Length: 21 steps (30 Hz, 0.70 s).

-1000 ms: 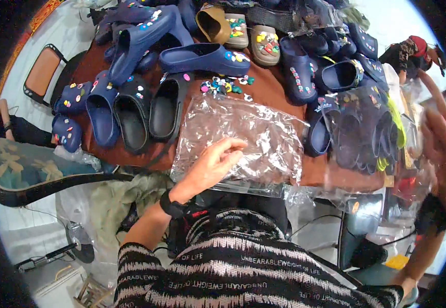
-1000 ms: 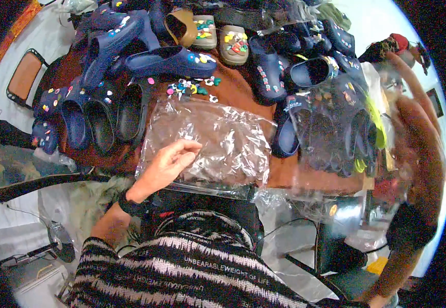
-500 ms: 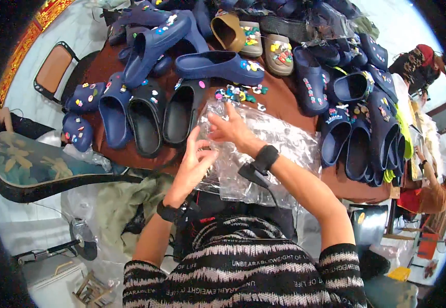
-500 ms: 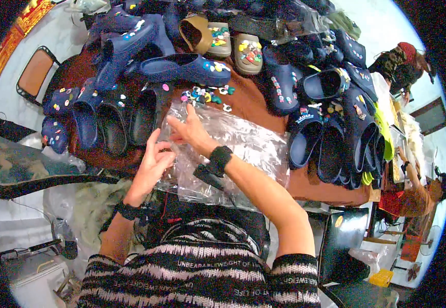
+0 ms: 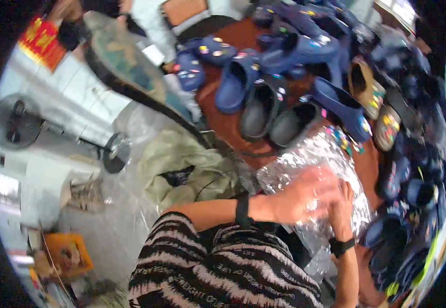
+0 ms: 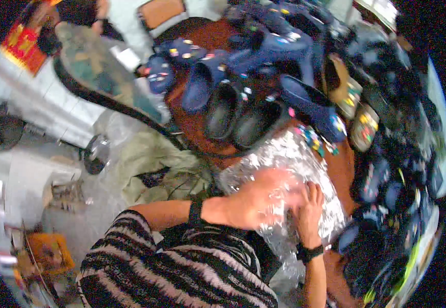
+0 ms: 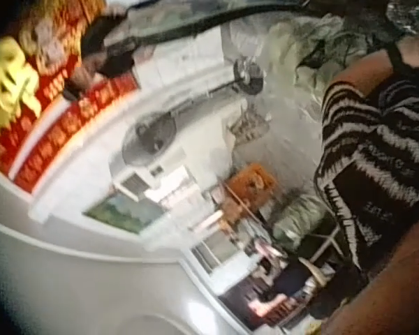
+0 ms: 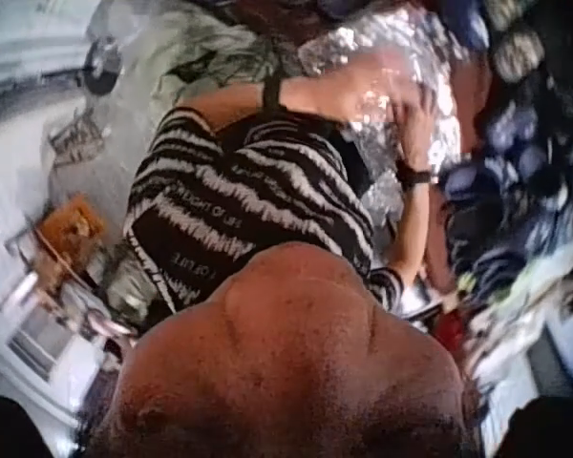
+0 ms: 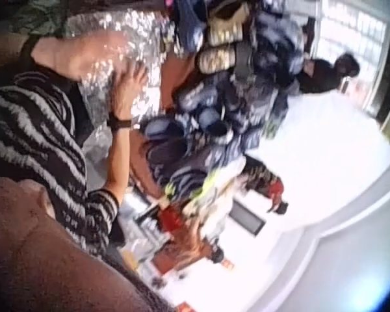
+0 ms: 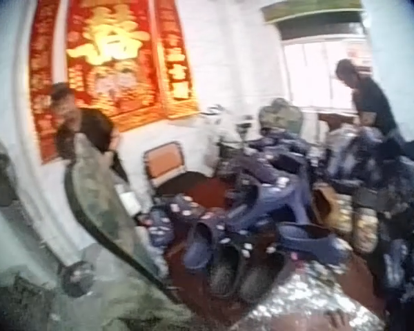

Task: The recorder is seen placing plastic-wrapped shoes into larger bags while sitting at a table with other people in a shoe manufacturing environment.

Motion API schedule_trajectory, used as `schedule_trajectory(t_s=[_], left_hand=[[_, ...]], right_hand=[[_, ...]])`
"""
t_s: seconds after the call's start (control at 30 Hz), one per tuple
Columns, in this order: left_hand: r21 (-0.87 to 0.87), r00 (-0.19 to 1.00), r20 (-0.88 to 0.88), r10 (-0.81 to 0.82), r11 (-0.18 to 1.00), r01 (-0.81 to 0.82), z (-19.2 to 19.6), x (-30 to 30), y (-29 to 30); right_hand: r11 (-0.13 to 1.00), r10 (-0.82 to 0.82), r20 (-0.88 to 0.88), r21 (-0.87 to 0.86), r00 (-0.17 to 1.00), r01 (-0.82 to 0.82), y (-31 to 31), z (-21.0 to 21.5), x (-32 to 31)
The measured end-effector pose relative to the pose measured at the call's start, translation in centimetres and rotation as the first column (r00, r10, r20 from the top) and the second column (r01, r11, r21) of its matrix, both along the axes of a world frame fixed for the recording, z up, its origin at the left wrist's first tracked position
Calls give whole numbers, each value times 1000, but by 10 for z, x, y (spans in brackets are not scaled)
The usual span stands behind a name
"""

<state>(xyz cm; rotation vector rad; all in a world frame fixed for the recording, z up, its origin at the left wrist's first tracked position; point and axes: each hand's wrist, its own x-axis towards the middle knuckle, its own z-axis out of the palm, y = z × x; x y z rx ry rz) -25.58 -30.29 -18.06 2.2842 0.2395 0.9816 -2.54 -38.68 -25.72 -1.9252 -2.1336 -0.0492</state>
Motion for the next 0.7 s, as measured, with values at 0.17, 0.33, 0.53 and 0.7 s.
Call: schedule_trajectory(t_s=[0.17,0.33,0.53,0.7], left_hand=[[392,994,-112,19,920,26,-75,-13,-11],[229,821,-483,305,949,-217,-96,-72,22],[304,822,-492,286,941,-146,-69,-54,26],[104,894,-395,211,977,-185,-29,-32,30]], right_hand=[[997,-61,-177,-46,982,53,4,-14,-10],[999,-50,-227,-32,973,44,14,-20,-12],[995,-94,-174,24,980,99,8,-14,3],[999,8,-221,51,975,3,17,-6,2]])
